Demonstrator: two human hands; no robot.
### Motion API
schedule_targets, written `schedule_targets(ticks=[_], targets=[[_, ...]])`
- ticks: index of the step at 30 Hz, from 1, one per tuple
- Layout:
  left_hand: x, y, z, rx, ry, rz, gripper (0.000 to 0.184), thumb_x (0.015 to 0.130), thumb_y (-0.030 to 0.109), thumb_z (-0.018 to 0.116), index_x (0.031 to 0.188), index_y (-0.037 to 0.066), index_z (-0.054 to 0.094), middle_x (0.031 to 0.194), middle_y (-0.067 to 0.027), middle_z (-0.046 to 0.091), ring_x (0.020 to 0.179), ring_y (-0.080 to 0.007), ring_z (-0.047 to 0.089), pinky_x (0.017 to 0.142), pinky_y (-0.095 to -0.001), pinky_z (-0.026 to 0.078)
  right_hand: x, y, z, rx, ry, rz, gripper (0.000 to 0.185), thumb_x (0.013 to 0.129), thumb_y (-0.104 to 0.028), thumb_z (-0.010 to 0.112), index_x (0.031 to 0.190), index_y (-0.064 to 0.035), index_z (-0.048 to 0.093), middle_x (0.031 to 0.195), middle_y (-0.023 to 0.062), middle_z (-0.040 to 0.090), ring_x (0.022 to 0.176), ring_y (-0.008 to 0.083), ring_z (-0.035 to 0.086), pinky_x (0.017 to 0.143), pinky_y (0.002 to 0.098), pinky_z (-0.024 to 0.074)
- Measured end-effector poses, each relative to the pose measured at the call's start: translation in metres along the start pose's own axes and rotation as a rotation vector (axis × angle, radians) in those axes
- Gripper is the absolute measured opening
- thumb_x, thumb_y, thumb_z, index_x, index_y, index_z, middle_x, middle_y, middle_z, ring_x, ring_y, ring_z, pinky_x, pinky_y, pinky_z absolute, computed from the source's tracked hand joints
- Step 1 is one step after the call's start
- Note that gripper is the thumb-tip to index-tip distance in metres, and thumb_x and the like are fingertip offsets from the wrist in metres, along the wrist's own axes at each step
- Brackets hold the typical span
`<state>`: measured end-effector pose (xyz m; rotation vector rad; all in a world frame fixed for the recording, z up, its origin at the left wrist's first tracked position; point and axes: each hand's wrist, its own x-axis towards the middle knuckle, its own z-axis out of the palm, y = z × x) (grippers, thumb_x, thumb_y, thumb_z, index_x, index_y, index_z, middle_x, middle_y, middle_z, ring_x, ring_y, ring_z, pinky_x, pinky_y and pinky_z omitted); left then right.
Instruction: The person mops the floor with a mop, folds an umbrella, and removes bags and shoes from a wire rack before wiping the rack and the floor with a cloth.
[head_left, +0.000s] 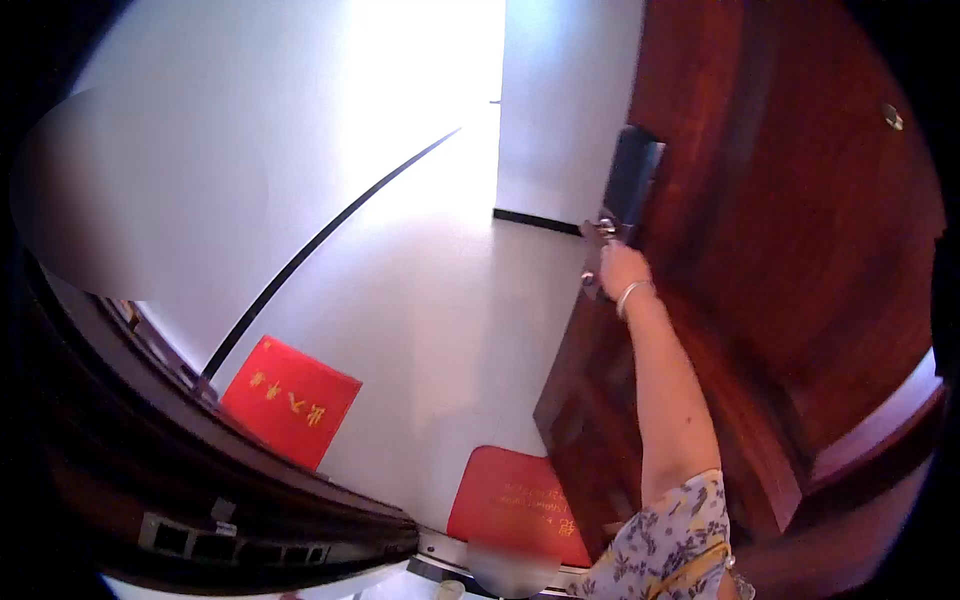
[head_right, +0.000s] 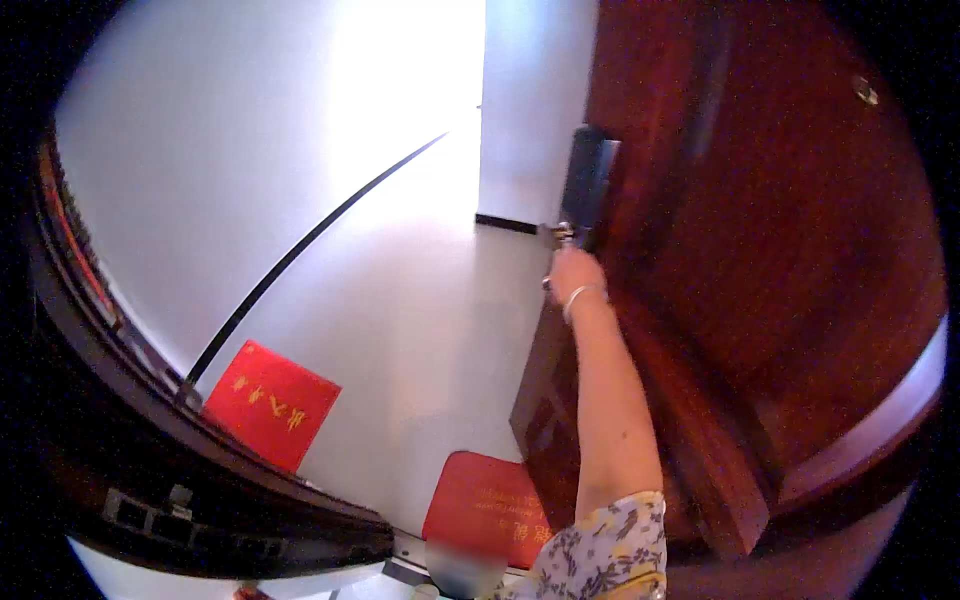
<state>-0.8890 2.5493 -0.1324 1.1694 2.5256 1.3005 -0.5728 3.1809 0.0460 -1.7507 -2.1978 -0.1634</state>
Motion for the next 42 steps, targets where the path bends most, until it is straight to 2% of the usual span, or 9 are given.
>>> schedule_targets(ticks=[2,5,6,9,16,21,28,32,42], targets=[[0.005,0.008,-0.011,0.023,-0.017,-0.05,0.025,0.083,0.007,0.058,0.103,0.003,0.044,0.085,-0.0084,0.052,0.076,-0.019,0.05,0.073,-0.0297,0.043,0.004,-0.01,0.009,-0.045,0.041,0.03,0.026,0.086,-0.018,0.049,0.095,0.0013,0.064,0.098,0.0219,0.064,0.09,0.0358,0.063,0.076,0.0445,0.0507],[0.007,-0.015,-0.017,0.136,-0.044,0.033,0.037,0.076,0.004,0.06,0.111,-0.002,0.049,0.078,-0.0073,0.058,0.061,-0.0146,0.055,0.054,-0.0244,0.045,-0.008,-0.017,0.012,-0.017,0.063,0.136,0.029,0.089,-0.024,0.046,0.104,0.0006,0.052,0.093,0.0228,0.064,0.087,0.0383,0.063,0.075,0.0483,0.0498],[0.015,-0.027,-0.019,0.273,-0.016,0.203,0.036,0.074,0.007,0.063,0.107,0.0,0.05,0.075,-0.009,0.057,0.061,-0.017,0.056,0.054,-0.0266,0.046,-0.018,-0.034,0.002,0.003,0.075,0.118,0.03,0.091,-0.025,0.041,0.102,0.0012,0.052,0.093,0.0228,0.064,0.086,0.0388,0.062,0.075,0.0482,0.049],[0.03,-0.007,-0.011,0.224,-0.079,-0.01,0.033,0.071,0.017,0.07,0.092,0.004,0.049,0.068,-0.0089,0.061,0.054,-0.021,0.06,0.052,-0.0309,0.05,-0.021,-0.039,-0.009,0.051,0.125,0.08,0.033,0.093,-0.028,0.038,0.101,0.0012,0.051,0.09,0.0218,0.064,0.085,0.039,0.062,0.074,0.048,0.0481],[0.035,0.02,-0.024,0.201,-0.15,0.07,0.025,0.073,0.017,0.069,0.082,0.005,0.049,0.066,-0.0075,0.058,0.055,-0.0212,0.061,0.053,-0.0311,0.049,-0.086,-0.106,-0.036,0.179,-0.015,0.131,0.028,0.093,-0.027,0.038,0.102,-0.0057,0.053,0.09,0.0187,0.065,0.083,0.0362,0.064,0.071,0.0461,0.0502],[0.026,0.019,-0.038,0.189,-0.25,0.132,0.017,0.071,0.016,0.07,0.075,0.008,0.056,0.066,-0.0065,0.06,0.058,-0.0221,0.061,0.061,-0.0359,0.048,-0.172,-0.168,-0.058,0.053,0.158,-0.125,0.019,0.085,-0.018,0.047,0.095,-0.0024,0.054,0.076,0.0157,0.065,0.065,0.0312,0.066,0.055,0.0441,0.0532],[0.031,0.013,-0.06,-0.01,-0.28,0.507,0.012,0.072,0.01,0.067,0.078,0.007,0.058,0.076,-0.0102,0.063,0.064,-0.0304,0.061,0.061,-0.039,0.048,-0.284,-0.24,-0.097,0.088,0.213,-0.19,0.018,0.086,-0.026,0.055,0.087,-0.0079,0.054,0.074,0.0114,0.064,0.058,0.0304,0.063,0.051,0.0421,0.0506],[0.035,0.043,-0.072,-0.112,-0.328,0.625,0.013,0.071,0.005,0.067,0.077,0.007,0.056,0.074,-0.0087,0.063,0.06,-0.0265,0.061,0.055,-0.0363,0.047,-0.318,-0.241,-0.139,0.158,0.211,-0.227,0.017,0.085,-0.025,0.055,0.089,-0.0081,0.054,0.072,0.0116,0.062,0.059,0.0305,0.062,0.051,0.0416,0.0496],[0.046,0.083,-0.077,-0.236,-0.546,0.376,0.008,0.078,0.009,0.064,0.081,0.002,0.06,0.068,-0.0113,0.064,0.059,-0.0235,0.065,0.052,-0.0305,0.051,-0.332,-0.24,-0.191,0.242,0.126,-0.307,0.014,0.084,-0.021,0.056,0.089,-0.0082,0.055,0.073,0.0118,0.062,0.06,0.029,0.061,0.052,0.0413,0.0484]])
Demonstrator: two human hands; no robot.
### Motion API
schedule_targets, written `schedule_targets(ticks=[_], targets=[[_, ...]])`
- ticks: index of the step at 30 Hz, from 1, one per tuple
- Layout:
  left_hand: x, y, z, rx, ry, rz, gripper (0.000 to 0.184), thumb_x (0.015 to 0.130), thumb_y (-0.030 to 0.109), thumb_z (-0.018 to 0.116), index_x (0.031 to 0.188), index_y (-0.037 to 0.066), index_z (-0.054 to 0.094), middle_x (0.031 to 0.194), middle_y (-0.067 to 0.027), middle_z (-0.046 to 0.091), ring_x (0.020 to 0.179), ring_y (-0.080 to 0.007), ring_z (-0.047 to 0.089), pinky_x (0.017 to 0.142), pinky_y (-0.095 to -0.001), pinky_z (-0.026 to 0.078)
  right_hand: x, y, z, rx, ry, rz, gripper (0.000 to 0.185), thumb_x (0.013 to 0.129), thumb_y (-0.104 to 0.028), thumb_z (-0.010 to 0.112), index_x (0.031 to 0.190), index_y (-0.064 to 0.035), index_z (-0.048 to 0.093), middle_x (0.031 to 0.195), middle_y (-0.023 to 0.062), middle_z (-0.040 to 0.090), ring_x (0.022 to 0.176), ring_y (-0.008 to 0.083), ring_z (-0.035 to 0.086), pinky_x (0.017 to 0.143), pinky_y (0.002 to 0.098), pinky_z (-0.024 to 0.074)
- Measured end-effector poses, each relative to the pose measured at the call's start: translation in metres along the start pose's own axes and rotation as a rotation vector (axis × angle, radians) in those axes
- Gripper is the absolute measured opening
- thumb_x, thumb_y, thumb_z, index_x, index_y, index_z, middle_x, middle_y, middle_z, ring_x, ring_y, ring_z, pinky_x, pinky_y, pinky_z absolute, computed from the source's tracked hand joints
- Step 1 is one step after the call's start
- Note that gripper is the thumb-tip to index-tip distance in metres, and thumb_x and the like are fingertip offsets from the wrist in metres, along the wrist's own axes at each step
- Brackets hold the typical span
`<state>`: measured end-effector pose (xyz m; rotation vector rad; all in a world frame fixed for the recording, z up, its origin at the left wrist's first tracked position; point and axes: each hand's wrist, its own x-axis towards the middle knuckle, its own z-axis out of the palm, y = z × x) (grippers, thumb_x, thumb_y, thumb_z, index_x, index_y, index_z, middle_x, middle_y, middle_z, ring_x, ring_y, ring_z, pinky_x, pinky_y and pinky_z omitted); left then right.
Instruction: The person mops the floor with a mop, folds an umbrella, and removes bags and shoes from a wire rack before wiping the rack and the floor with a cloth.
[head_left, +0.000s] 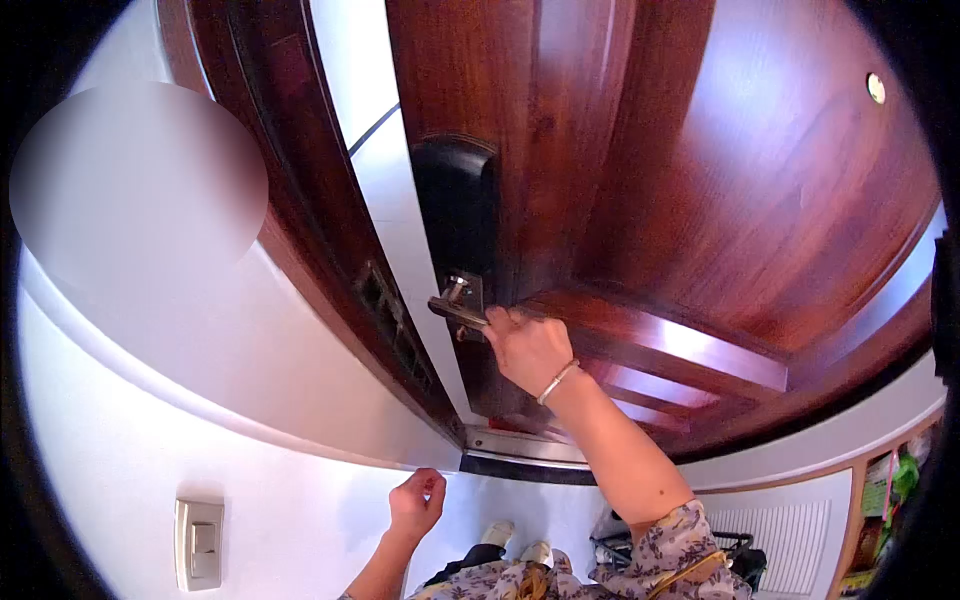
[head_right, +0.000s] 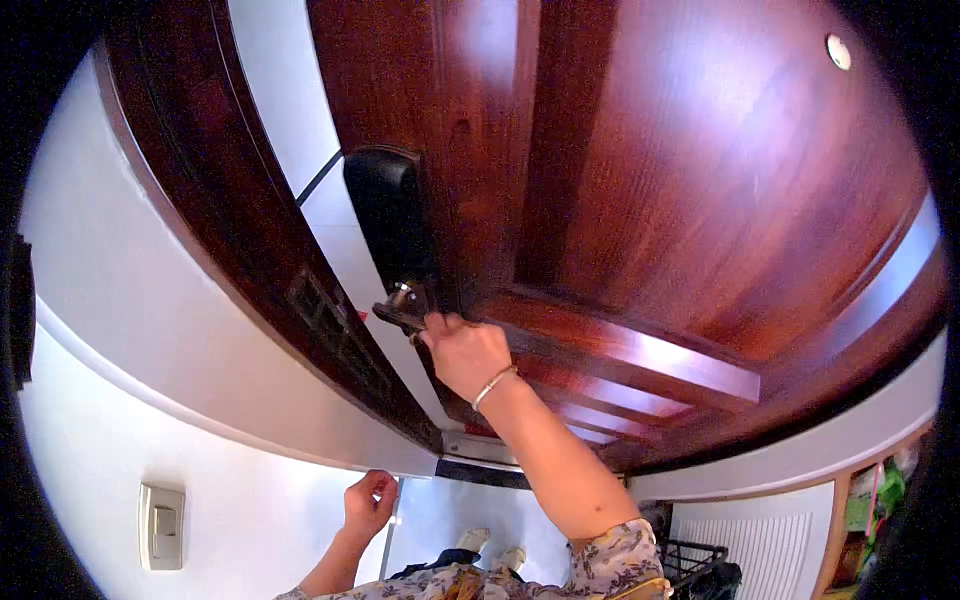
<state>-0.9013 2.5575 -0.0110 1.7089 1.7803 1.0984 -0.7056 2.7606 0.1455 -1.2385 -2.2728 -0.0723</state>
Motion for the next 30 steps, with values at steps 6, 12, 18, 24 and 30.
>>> schedule_targets(ticks=[6,12,18,24,30], targets=[[-0.029,0.034,0.022,-0.005,-0.128,-0.123,0.007,0.081,0.009,0.06,0.086,0.004,0.059,0.072,-0.0105,0.064,0.063,-0.0208,0.065,0.057,-0.031,0.052,-0.015,0.0,-0.01,0.095,-0.096,-0.128,0.018,0.084,-0.023,0.052,0.095,-0.0106,0.059,0.082,0.0089,0.064,0.071,0.0267,0.065,0.055,0.0416,0.0508],[-0.029,-0.027,0.034,-0.24,-0.383,-0.168,0.017,0.09,0.012,0.05,0.103,0.002,0.053,0.103,-0.012,0.055,0.085,-0.0187,0.058,0.07,-0.0322,0.054,-0.02,0.007,0.012,0.182,0.062,-0.147,0.01,0.068,-0.014,0.059,0.077,-0.0142,0.063,0.076,0.007,0.065,0.069,0.0273,0.064,0.057,0.0414,0.0504],[0.004,0.079,0.061,-0.093,-0.438,-0.063,0.019,0.091,0.018,0.05,0.093,-0.001,0.054,0.08,-0.0119,0.059,0.064,-0.0204,0.061,0.057,-0.0316,0.051,-0.033,0.021,0.0,0.11,-0.053,-0.15,0.026,0.073,-0.026,0.055,0.088,-0.0084,0.065,0.086,0.0085,0.067,0.076,0.0256,0.064,0.059,0.0403,0.047],[-0.015,0.073,0.064,-0.159,-0.477,0.269,0.023,0.087,0.026,0.059,0.089,0.004,0.053,0.072,-0.0062,0.055,0.058,-0.0158,0.056,0.053,-0.027,0.047,-0.057,-0.009,-0.03,0.044,-0.311,-0.254,0.033,0.077,-0.024,0.052,0.102,-0.0055,0.062,0.096,0.0123,0.066,0.09,0.0254,0.062,0.07,0.0393,0.0472],[-0.016,0.083,0.087,-0.176,-0.637,0.252,0.024,0.088,0.026,0.057,0.097,0.005,0.05,0.081,-0.0076,0.054,0.066,-0.0168,0.056,0.059,-0.0289,0.047,-0.07,-0.018,-0.029,0.151,-0.15,-0.182,0.025,0.083,-0.028,0.052,0.095,-0.0099,0.065,0.092,0.0115,0.066,0.084,0.0281,0.062,0.068,0.0406,0.0497]])
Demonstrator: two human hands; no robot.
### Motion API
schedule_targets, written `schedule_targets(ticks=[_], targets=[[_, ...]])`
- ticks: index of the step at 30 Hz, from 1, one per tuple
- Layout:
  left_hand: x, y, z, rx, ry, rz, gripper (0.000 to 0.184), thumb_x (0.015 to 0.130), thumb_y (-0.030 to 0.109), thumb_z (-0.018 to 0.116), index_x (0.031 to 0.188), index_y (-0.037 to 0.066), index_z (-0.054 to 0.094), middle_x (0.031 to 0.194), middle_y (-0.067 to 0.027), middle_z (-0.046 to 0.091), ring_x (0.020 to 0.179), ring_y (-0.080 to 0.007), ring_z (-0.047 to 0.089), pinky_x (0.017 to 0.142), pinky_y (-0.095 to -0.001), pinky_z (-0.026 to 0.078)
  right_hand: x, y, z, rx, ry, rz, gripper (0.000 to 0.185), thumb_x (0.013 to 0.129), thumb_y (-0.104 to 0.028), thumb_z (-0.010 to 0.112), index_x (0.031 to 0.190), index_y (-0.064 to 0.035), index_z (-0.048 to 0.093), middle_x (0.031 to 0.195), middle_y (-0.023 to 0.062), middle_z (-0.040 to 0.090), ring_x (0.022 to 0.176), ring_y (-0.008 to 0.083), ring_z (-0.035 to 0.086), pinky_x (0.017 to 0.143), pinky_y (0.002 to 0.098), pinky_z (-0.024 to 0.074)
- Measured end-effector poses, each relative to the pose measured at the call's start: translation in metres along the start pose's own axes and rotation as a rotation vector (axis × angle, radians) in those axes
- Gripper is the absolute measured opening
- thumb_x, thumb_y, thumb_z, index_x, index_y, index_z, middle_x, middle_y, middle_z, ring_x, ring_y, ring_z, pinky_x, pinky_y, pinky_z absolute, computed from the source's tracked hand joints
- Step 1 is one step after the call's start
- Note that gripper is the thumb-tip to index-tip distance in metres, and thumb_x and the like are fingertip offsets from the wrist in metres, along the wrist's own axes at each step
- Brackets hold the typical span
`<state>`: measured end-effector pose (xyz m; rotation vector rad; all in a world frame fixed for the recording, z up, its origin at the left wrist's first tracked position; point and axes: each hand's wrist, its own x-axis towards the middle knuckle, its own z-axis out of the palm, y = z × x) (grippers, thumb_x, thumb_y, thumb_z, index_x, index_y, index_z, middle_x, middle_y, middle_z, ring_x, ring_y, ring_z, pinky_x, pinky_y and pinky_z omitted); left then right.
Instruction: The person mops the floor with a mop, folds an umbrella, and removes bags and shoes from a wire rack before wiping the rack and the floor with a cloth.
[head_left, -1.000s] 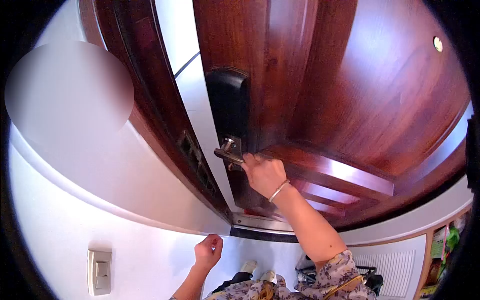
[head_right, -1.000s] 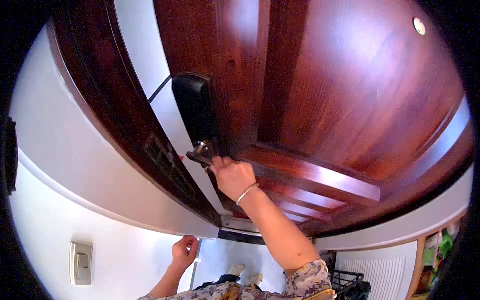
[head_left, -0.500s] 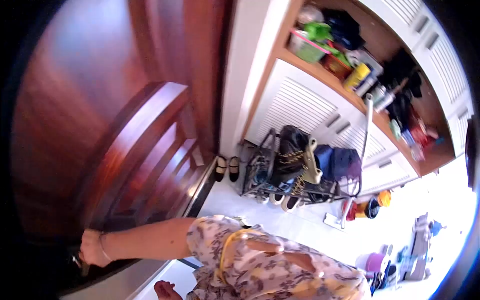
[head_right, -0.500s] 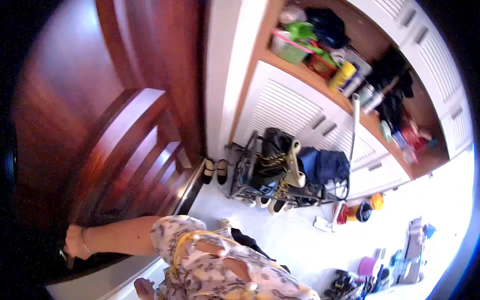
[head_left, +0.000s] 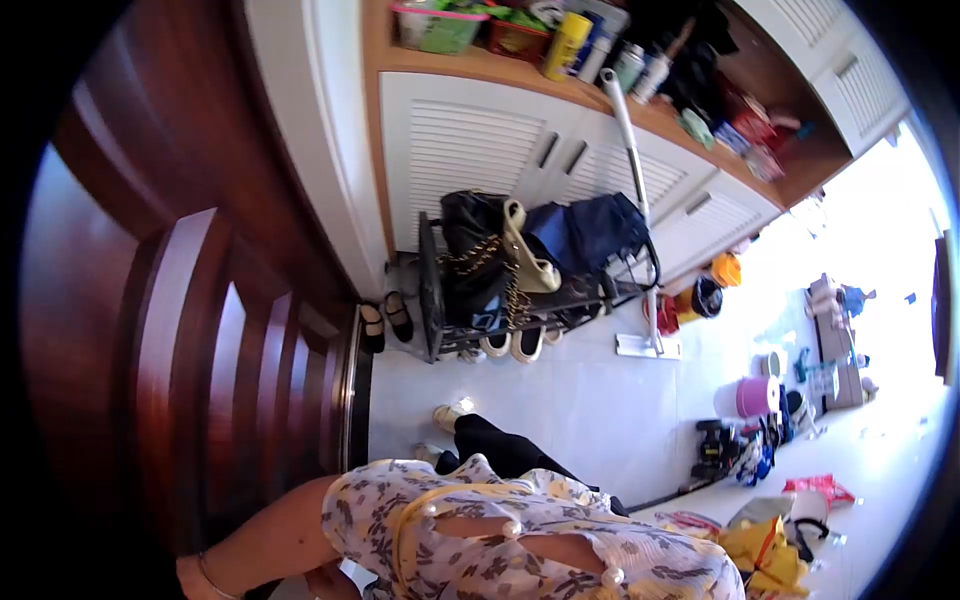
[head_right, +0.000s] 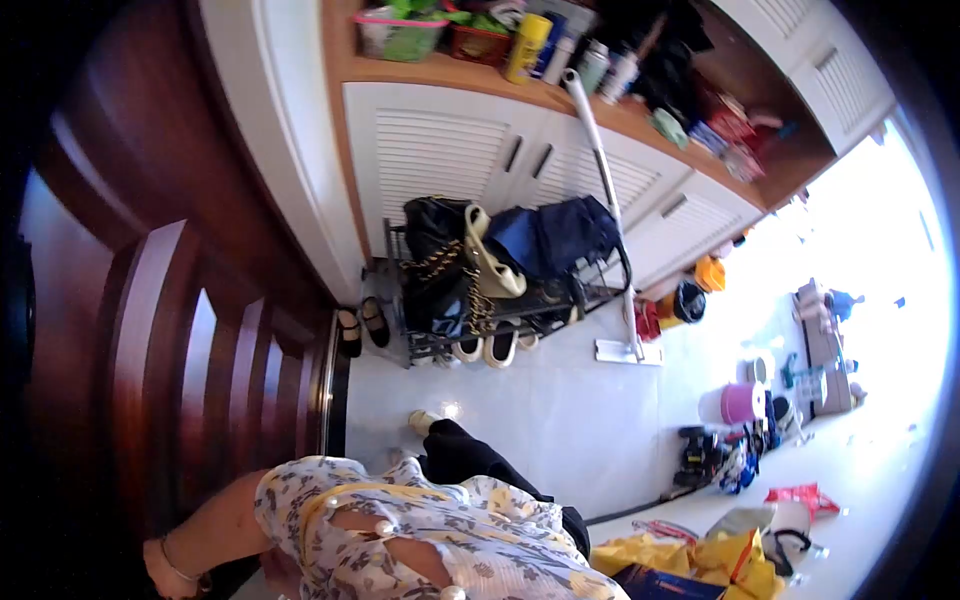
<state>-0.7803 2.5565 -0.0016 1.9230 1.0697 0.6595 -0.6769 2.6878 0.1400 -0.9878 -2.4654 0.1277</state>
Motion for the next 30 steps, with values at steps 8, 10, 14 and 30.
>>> schedule_targets(ticks=[8,10,14,30], targets=[[0.014,0.012,0.037,-0.044,-0.169,0.048,0.029,0.089,0.027,0.055,0.107,0.006,0.046,0.094,-0.0096,0.051,0.076,-0.0181,0.055,0.068,-0.0316,0.046,-0.019,-0.016,-0.002,-0.015,0.115,0.035,0.023,0.086,-0.023,0.049,0.092,-0.0075,0.065,0.09,0.014,0.067,0.081,0.0305,0.064,0.067,0.0431,0.0515],[0.014,0.023,0.05,-0.058,-0.198,0.06,0.031,0.089,0.027,0.054,0.11,0.006,0.045,0.097,-0.0101,0.051,0.079,-0.0184,0.054,0.07,-0.0322,0.046,-0.023,-0.019,-0.001,-0.087,0.118,0.077,0.023,0.084,-0.023,0.05,0.096,-0.0086,0.063,0.104,0.0116,0.064,0.093,0.0303,0.062,0.067,0.0424,0.0517],[0.011,0.047,0.089,-0.103,-0.261,0.087,0.034,0.09,0.027,0.053,0.115,0.006,0.043,0.103,-0.0111,0.05,0.085,-0.0191,0.054,0.074,-0.0335,0.046,-0.112,-0.058,-0.026,-0.381,0.347,-0.022,0.024,0.083,-0.022,0.05,0.101,-0.0101,0.061,0.117,0.0079,0.057,0.107,0.0285,0.056,0.069,0.0394,0.0517],[-0.114,0.308,0.447,-0.531,-0.873,0.115,0.069,0.091,0.043,0.047,0.144,0.013,0.015,0.14,-0.015,0.031,0.115,-0.0239,0.045,0.094,-0.0367,0.037,-0.664,-0.349,-0.147,-0.306,1.118,1.184,0.031,0.07,-0.007,0.063,0.1,-0.0004,0.056,0.101,0.014,0.053,0.096,0.0312,0.051,0.083,0.0372,0.044]])
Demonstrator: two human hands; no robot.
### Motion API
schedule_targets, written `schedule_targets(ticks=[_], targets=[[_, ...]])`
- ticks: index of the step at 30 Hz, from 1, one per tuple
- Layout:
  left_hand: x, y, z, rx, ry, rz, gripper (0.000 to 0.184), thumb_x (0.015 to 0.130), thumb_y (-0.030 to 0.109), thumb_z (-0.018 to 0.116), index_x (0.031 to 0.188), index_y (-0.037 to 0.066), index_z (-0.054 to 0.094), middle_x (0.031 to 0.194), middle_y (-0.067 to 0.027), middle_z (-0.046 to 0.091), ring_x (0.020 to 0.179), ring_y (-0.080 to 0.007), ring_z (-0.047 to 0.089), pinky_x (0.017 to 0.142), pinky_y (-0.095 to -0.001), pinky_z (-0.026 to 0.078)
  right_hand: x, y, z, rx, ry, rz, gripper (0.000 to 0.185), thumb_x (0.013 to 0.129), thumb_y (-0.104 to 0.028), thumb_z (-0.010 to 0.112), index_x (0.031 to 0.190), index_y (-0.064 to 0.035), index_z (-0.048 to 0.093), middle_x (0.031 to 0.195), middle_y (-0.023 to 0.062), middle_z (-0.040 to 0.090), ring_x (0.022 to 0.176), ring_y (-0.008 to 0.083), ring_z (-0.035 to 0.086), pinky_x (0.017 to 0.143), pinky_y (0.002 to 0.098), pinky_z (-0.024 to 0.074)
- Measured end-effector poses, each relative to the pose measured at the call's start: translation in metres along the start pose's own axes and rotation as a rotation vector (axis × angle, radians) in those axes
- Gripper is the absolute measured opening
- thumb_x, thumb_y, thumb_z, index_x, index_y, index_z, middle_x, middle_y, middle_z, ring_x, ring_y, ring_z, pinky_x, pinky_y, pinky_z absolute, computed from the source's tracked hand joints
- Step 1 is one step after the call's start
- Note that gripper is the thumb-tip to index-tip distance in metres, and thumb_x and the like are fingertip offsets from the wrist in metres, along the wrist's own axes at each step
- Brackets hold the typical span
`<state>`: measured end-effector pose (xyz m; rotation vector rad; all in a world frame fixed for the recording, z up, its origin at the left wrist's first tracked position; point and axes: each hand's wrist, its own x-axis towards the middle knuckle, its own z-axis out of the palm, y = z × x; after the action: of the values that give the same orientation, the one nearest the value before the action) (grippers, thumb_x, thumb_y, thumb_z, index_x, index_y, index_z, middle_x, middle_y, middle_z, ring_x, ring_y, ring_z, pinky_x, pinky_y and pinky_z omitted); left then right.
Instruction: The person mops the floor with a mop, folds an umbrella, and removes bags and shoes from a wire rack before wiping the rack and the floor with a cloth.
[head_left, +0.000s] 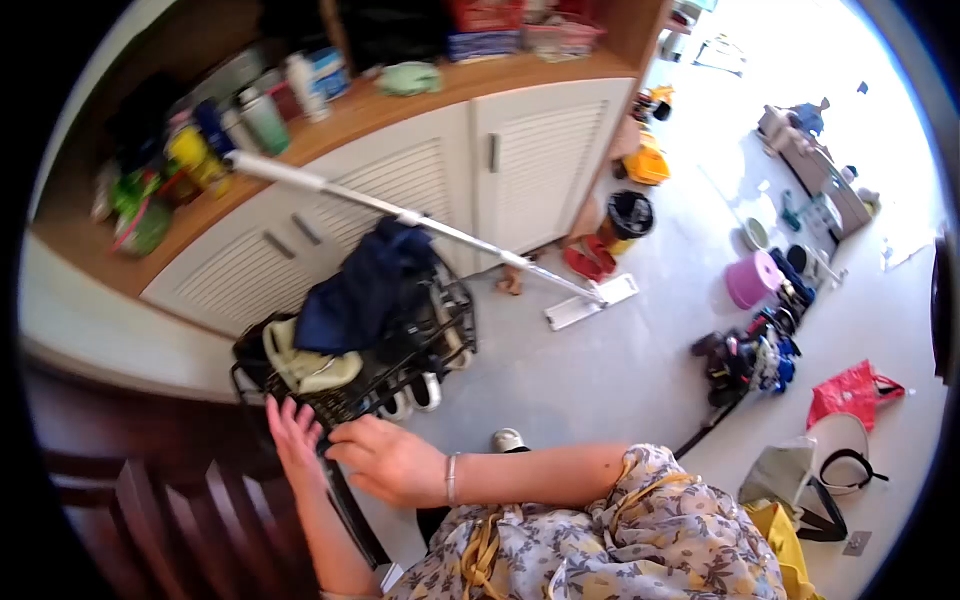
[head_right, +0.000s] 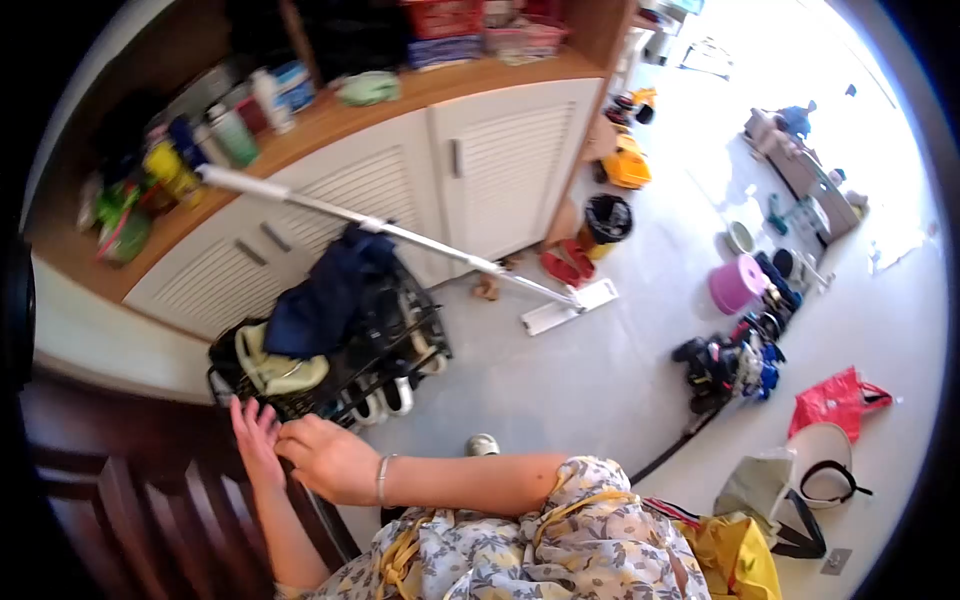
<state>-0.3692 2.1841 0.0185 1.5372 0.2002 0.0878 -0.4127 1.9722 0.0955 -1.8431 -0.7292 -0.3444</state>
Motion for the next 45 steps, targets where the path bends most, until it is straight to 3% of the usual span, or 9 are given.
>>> schedule_targets(ticks=[8,13,17,21,28,33,35,37,45], targets=[[0.197,0.029,0.187,-0.002,-0.183,0.098,0.07,0.092,0.04,0.049,0.142,0.002,0.018,0.144,-0.013,0.028,0.13,-0.0248,0.032,0.102,-0.0396,0.03,-0.095,0.1,-0.128,-0.27,0.067,0.345,0.025,0.076,-0.008,0.062,0.1,-0.0046,0.057,0.101,0.0113,0.055,0.093,0.03,0.054,0.08,0.0374,0.046],[0.351,-0.004,0.235,-0.218,0.13,-0.122,0.059,0.083,0.04,0.061,0.127,0.004,0.046,0.122,-0.0095,0.051,0.115,-0.0212,0.047,0.098,-0.0375,0.035,-0.155,0.108,-0.203,-0.478,0.205,0.668,0.017,0.079,-0.008,0.06,0.095,-0.0042,0.058,0.098,0.013,0.056,0.089,0.0326,0.052,0.077,0.0389,0.0447],[0.386,-0.037,0.246,-0.32,0.378,-0.151,0.036,0.082,0.029,0.063,0.107,0.005,0.054,0.098,-0.0059,0.057,0.088,-0.0171,0.054,0.074,-0.0308,0.043,-0.222,0.115,-0.222,-0.597,0.478,1.061,0.01,0.084,-0.014,0.058,0.091,-0.0079,0.062,0.086,0.0125,0.059,0.085,0.0326,0.055,0.074,0.0397,0.0456],[0.317,0.009,0.303,-0.475,0.334,0.114,0.02,0.084,0.019,0.061,0.096,0.006,0.051,0.084,-0.0038,0.051,0.074,-0.0142,0.05,0.065,-0.0256,0.04,-0.213,0.143,-0.226,-0.488,0.47,1.329,0.015,0.085,-0.02,0.058,0.09,-0.0073,0.064,0.085,0.0134,0.06,0.082,0.0322,0.057,0.071,0.0397,0.0466],[0.203,0.129,0.414,-0.533,-0.817,0.419,0.033,0.081,0.031,0.067,0.082,0.012,0.04,0.068,0.0013,0.04,0.058,-0.0095,0.038,0.056,-0.023,0.031,-0.159,0.285,-0.236,0.613,0.752,1.454,0.046,0.089,-0.038,0.054,0.118,-0.0022,0.055,0.095,0.0067,0.064,0.077,0.0146,0.06,0.068,0.0297,0.0498],[0.168,0.196,0.473,-0.75,-1.16,0.633,0.029,0.079,0.022,0.072,0.074,0.013,0.045,0.045,0.0038,0.045,0.037,-0.0053,0.047,0.042,-0.013,0.038,-0.091,0.339,-0.292,1.601,1.273,1.191,0.048,0.091,-0.044,0.049,0.118,-0.0037,0.046,0.1,0.0108,0.062,0.086,0.0202,0.06,0.075,0.0341,0.0504],[0.15,0.213,0.497,-0.716,-1.379,0.546,0.035,0.071,0.024,0.079,0.074,0.013,0.045,0.057,0.0043,0.047,0.049,-0.0038,0.046,0.05,-0.0147,0.033,-0.095,0.353,-0.311,1.719,1.362,0.955,0.038,0.092,-0.039,0.048,0.109,-0.0052,0.048,0.1,0.0112,0.062,0.087,0.0214,0.06,0.077,0.0349,0.0502],[0.185,0.204,0.455,-0.735,-1.334,0.502,0.033,0.075,0.025,0.075,0.075,0.013,0.044,0.056,0.0036,0.048,0.048,-0.0049,0.048,0.05,-0.016,0.036,-0.101,0.359,-0.342,1.847,1.547,0.719,0.02,0.094,-0.026,0.044,0.093,-0.0067,0.052,0.101,0.0128,0.061,0.093,0.0243,0.059,0.088,0.0391,0.0482],[0.035,0.266,0.669,-0.678,-1.203,0.674,0.031,0.079,0.032,0.07,0.075,0.014,0.046,0.061,0.0061,0.047,0.053,-0.0051,0.047,0.047,-0.0184,0.035,-0.164,0.317,-0.524,1.732,1.326,0.845,0.018,0.093,-0.024,0.05,0.092,-0.0058,0.048,0.091,0.0112,0.061,0.091,0.0225,0.059,0.085,0.0377,0.0485]])
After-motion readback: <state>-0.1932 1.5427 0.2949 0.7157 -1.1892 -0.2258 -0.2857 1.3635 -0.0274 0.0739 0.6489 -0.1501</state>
